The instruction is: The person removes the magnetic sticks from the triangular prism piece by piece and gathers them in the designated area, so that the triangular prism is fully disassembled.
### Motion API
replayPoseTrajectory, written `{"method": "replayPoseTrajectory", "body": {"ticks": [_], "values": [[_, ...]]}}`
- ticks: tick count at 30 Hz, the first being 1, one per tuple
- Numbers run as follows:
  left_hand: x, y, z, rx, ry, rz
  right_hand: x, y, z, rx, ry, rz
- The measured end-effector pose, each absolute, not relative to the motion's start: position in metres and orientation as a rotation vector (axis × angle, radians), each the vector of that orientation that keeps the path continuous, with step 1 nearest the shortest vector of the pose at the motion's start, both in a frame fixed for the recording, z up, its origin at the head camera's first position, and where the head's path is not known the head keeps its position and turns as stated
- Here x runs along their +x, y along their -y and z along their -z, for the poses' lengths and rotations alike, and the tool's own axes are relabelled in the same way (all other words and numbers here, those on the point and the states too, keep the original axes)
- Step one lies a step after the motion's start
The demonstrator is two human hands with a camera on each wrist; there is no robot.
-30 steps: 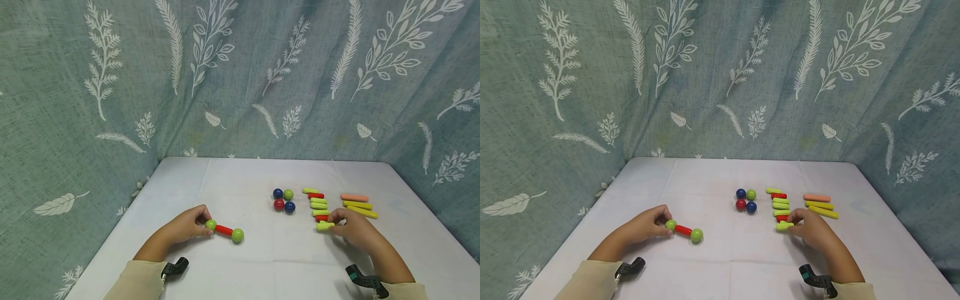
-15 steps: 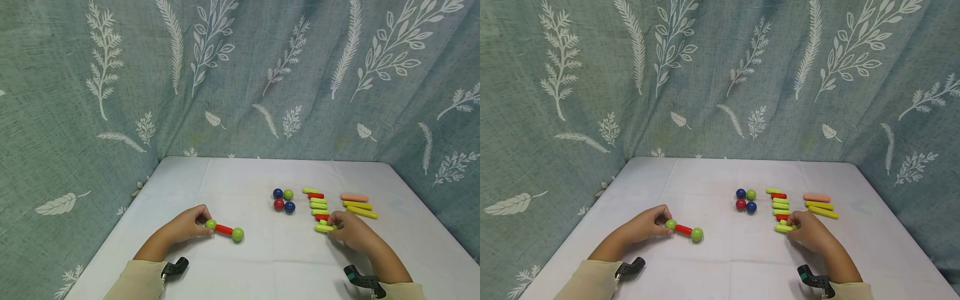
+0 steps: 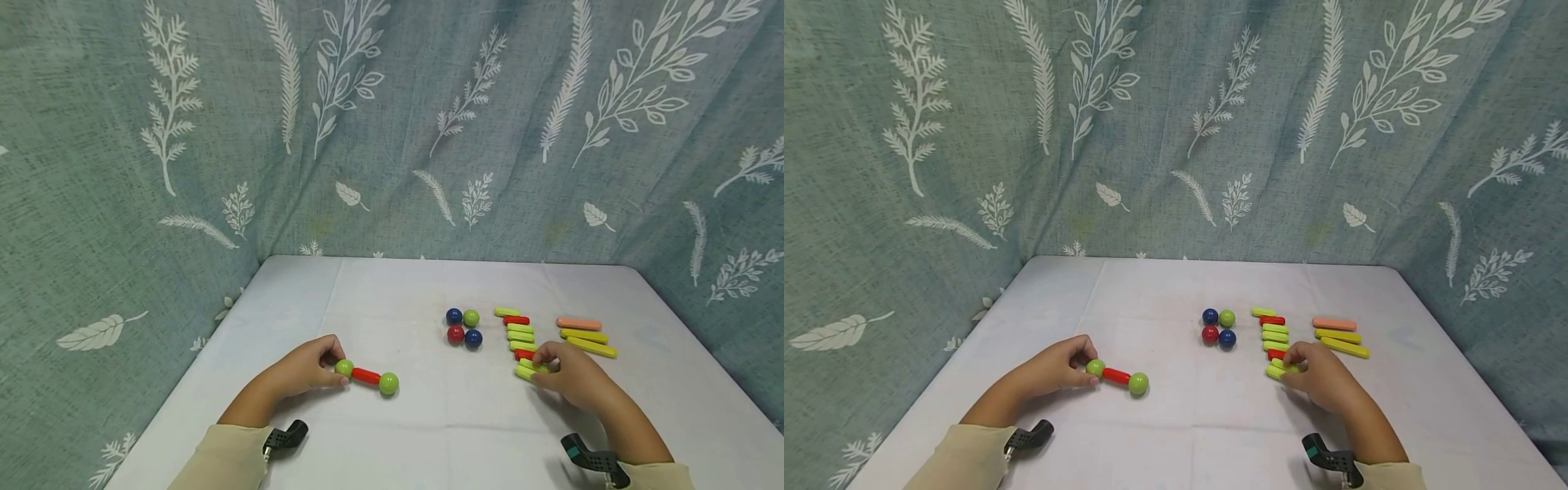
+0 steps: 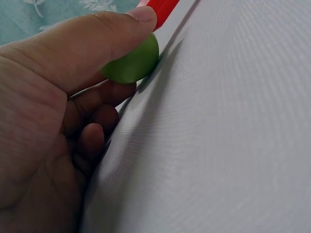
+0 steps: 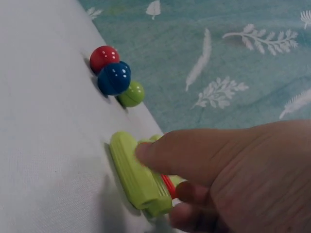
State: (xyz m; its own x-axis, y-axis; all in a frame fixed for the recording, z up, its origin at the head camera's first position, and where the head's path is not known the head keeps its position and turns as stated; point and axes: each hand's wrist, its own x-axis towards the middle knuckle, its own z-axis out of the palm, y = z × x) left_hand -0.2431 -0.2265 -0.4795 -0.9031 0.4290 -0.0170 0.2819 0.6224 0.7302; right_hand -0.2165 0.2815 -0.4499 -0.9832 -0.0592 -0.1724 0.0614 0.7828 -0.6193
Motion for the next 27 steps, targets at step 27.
{"method": "replayPoseTrajectory", "body": {"ticks": [27], "values": [[-0.244,0.225,0.479,0.572,-2.656,-1.118,-0.198,-0.180,0.461,-0.451,-2.337,1.334]]}}
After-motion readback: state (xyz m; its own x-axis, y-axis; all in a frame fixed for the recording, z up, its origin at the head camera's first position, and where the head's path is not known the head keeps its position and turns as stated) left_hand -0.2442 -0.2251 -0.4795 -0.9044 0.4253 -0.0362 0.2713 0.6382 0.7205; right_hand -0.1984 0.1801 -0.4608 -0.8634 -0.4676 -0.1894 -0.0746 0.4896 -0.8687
